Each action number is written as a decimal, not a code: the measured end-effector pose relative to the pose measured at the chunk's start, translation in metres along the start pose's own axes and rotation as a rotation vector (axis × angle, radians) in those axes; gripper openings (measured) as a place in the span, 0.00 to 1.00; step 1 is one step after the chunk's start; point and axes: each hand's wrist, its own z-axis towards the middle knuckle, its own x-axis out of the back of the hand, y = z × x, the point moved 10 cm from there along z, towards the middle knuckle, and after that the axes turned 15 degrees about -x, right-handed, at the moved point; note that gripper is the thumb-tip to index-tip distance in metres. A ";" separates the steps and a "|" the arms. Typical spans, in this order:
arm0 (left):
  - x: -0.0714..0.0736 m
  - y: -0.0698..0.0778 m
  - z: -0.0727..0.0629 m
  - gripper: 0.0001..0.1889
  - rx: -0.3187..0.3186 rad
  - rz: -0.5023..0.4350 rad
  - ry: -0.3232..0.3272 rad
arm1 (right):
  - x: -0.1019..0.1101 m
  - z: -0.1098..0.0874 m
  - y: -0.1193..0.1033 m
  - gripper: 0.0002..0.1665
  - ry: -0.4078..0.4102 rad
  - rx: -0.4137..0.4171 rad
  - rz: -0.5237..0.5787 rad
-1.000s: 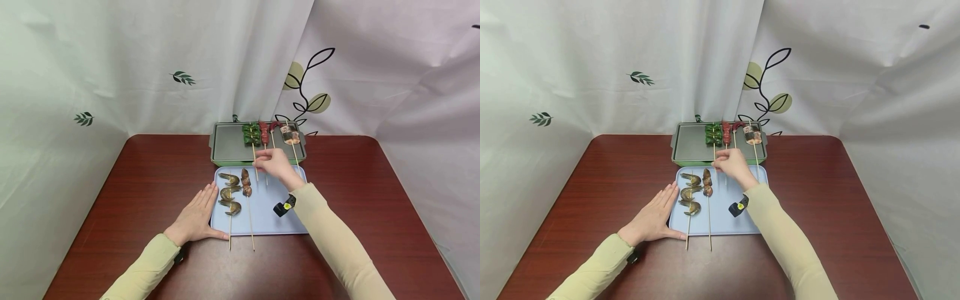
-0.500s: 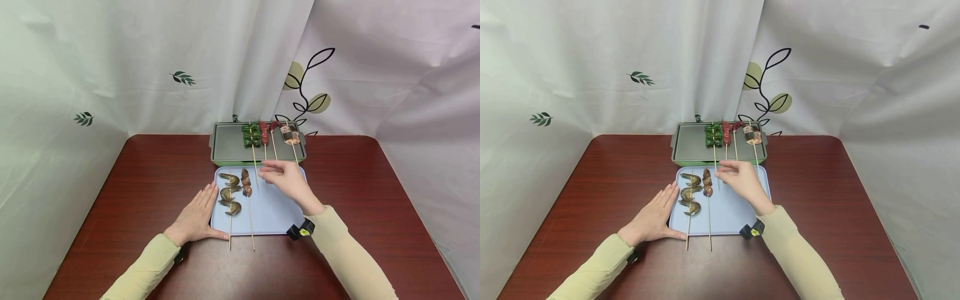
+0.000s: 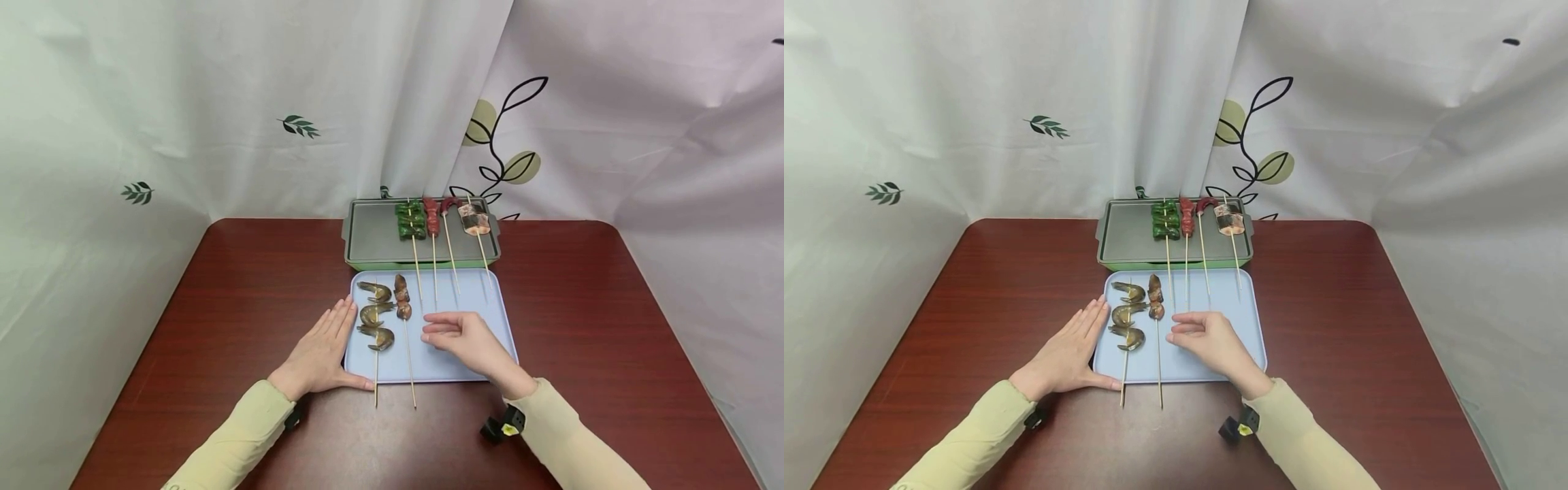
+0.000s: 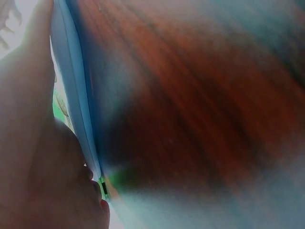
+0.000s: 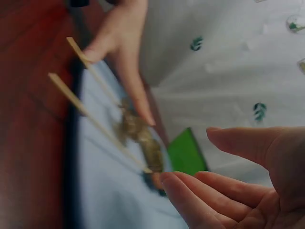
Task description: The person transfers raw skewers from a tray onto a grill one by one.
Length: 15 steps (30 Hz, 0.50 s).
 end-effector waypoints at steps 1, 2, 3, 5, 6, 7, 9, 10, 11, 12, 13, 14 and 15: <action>0.000 0.000 0.000 0.76 0.002 0.000 -0.001 | -0.003 0.001 0.005 0.24 -0.012 -0.009 0.003; 0.000 0.000 0.000 0.76 0.003 -0.001 0.000 | -0.006 0.002 0.011 0.25 -0.024 -0.023 0.011; -0.001 -0.001 0.000 0.77 0.005 -0.001 -0.002 | -0.010 0.003 0.016 0.25 -0.040 -0.033 0.020; -0.001 -0.001 -0.001 0.77 0.008 -0.003 -0.003 | -0.017 0.004 0.024 0.26 -0.073 -0.055 0.038; -0.001 -0.001 -0.001 0.77 0.009 -0.004 -0.003 | -0.020 0.004 0.027 0.26 -0.089 -0.064 0.046; -0.001 -0.001 -0.001 0.77 0.009 -0.006 -0.002 | -0.023 0.004 0.030 0.26 -0.104 -0.072 0.053; -0.002 -0.001 -0.001 0.77 0.009 -0.006 -0.002 | -0.029 0.005 0.035 0.27 -0.130 -0.085 0.075; -0.002 -0.001 -0.001 0.77 0.009 -0.005 -0.003 | -0.032 0.004 0.036 0.27 -0.143 -0.086 0.087; -0.002 -0.001 0.000 0.77 0.009 -0.003 -0.004 | -0.034 0.004 0.036 0.27 -0.156 -0.087 0.101; -0.002 -0.002 0.000 0.77 0.009 -0.003 -0.005 | -0.037 0.004 0.036 0.28 -0.166 -0.085 0.114; -0.003 -0.002 0.000 0.77 0.009 -0.002 -0.006 | -0.038 0.004 0.037 0.28 -0.176 -0.087 0.127; -0.003 -0.002 0.000 0.77 0.010 -0.002 -0.007 | -0.040 0.004 0.037 0.28 -0.184 -0.086 0.140; -0.003 -0.002 0.000 0.77 0.010 -0.003 -0.007 | -0.042 0.004 0.037 0.28 -0.194 -0.088 0.155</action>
